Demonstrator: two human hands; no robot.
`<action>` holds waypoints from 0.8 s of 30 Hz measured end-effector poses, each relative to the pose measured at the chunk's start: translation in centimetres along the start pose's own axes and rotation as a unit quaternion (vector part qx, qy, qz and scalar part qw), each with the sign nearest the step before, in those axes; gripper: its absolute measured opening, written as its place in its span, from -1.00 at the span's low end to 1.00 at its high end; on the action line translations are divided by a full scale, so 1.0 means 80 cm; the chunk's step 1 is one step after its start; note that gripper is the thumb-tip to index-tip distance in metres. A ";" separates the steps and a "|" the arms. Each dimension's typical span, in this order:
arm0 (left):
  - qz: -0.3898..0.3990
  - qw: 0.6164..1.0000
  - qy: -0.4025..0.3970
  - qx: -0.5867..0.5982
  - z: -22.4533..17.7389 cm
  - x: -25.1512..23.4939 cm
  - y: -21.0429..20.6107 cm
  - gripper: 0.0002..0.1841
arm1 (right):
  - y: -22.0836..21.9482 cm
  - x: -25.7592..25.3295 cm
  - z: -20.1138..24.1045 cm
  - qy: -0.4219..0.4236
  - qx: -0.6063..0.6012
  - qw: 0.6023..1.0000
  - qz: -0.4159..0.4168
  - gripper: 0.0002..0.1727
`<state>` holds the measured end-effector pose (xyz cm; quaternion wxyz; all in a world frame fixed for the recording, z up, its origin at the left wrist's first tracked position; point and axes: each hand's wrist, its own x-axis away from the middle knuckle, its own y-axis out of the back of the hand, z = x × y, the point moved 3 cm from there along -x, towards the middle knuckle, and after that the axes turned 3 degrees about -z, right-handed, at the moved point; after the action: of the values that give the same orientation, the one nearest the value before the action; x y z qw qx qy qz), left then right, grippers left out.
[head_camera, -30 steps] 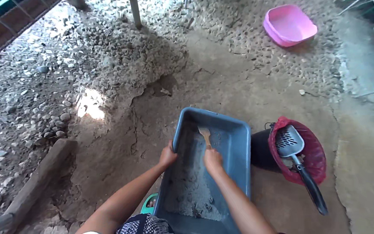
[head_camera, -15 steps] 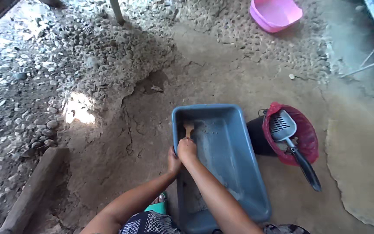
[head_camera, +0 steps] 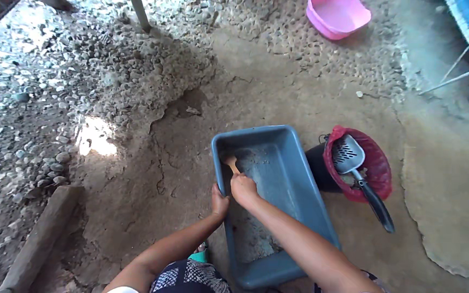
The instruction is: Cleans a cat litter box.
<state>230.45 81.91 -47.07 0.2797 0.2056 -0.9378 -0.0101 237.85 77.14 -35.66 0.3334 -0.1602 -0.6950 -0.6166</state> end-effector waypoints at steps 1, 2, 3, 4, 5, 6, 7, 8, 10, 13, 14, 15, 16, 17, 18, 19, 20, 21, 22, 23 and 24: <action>0.002 1.000 -0.003 -0.003 -0.001 -0.001 0.002 -0.24 | -0.009 -0.007 -0.003 -0.008 0.005 1.000 -0.008 -0.55; 0.003 1.000 -0.007 -0.003 -0.002 -0.006 0.003 -0.24 | -0.014 -0.010 -0.006 -0.012 0.008 1.000 -0.015 -0.52; 0.006 1.000 -0.005 -0.002 0.000 -0.008 0.001 -0.23 | -0.023 -0.008 -0.011 -0.012 0.014 1.000 -0.020 -0.51; 0.010 1.000 0.001 0.001 0.003 -0.007 0.001 -0.22 | -0.037 0.000 -0.017 -0.008 0.018 1.000 -0.020 -0.50; 0.011 1.000 0.005 -0.003 0.006 -0.008 0.002 -0.21 | -0.050 0.010 -0.020 -0.008 0.026 1.000 -0.013 -0.48; 0.011 1.000 0.006 -0.006 0.008 -0.010 0.002 -0.21 | -0.058 0.016 -0.020 -0.011 0.035 0.999 -0.001 -0.46; 0.010 1.000 0.006 -0.011 0.012 -0.011 0.000 -0.21 | -0.062 0.015 -0.021 -0.017 0.035 0.999 0.001 -0.46; 0.008 1.000 0.004 -0.024 0.016 -0.011 -0.002 -0.21 | -0.061 0.007 -0.021 -0.025 0.026 0.999 -0.004 -0.47; 0.011 0.999 -0.002 -0.031 0.005 -0.010 0.002 -0.22 | -0.045 -0.017 -0.018 -0.039 0.000 0.999 -0.018 -0.46; 0.014 1.000 -0.006 -0.026 0.017 -0.020 -0.001 -0.20 | -0.035 -0.016 -0.033 -0.040 0.013 0.999 -0.009 -0.44; 0.012 1.000 -0.009 -0.023 0.034 -0.024 -0.006 -0.19 | -0.043 -0.003 -0.045 -0.035 0.020 0.999 -0.006 -0.42; 0.009 1.000 -0.015 -0.017 0.047 -0.031 -0.010 -0.17 | -0.051 0.012 -0.056 -0.029 0.025 0.999 -0.006 -0.41; 0.008 1.000 -0.015 -0.017 0.051 -0.035 -0.012 -0.16 | -0.056 0.025 -0.063 -0.030 0.034 0.999 0.003 -0.40; 0.010 1.000 -0.011 -0.018 0.048 -0.035 -0.012 -0.16 | -0.060 0.033 -0.066 -0.035 0.047 0.998 0.016 -0.41; 0.009 1.000 -0.010 -0.023 0.051 -0.035 -0.015 -0.17 | -0.059 0.033 -0.066 -0.040 0.053 0.997 0.026 -0.42; 0.005 0.999 -0.012 -0.029 0.058 -0.035 -0.017 -0.17 | -0.056 0.029 -0.063 -0.044 0.049 0.997 0.031 -0.44; 0.002 0.999 -0.015 -0.033 0.056 -0.032 -0.015 -0.17 | -0.050 0.019 -0.058 -0.047 0.039 0.998 0.028 -0.45; 0.005 0.999 -0.013 -0.035 0.042 -0.026 -0.009 -0.17 | -0.042 0.005 -0.052 -0.049 0.028 0.998 0.014 -0.47; 0.015 1.000 -0.004 -0.027 0.022 -0.016 -0.002 -0.18 | -0.035 -0.009 -0.049 -0.050 0.018 0.999 -0.005 -0.47; 0.018 0.999 0.002 -0.027 0.012 -0.013 0.000 -0.18 | -0.031 -0.016 -0.047 -0.053 0.013 0.998 -0.017 -0.48; 0.018 0.999 0.002 -0.029 0.013 -0.016 -0.001 -0.18 | -0.031 -0.016 -0.048 -0.053 0.013 0.998 -0.021 -0.47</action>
<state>230.88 82.27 -48.66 0.2873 0.1805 -0.9402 -0.0320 238.24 73.22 -38.26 0.2851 -0.1741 -0.7227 -0.6051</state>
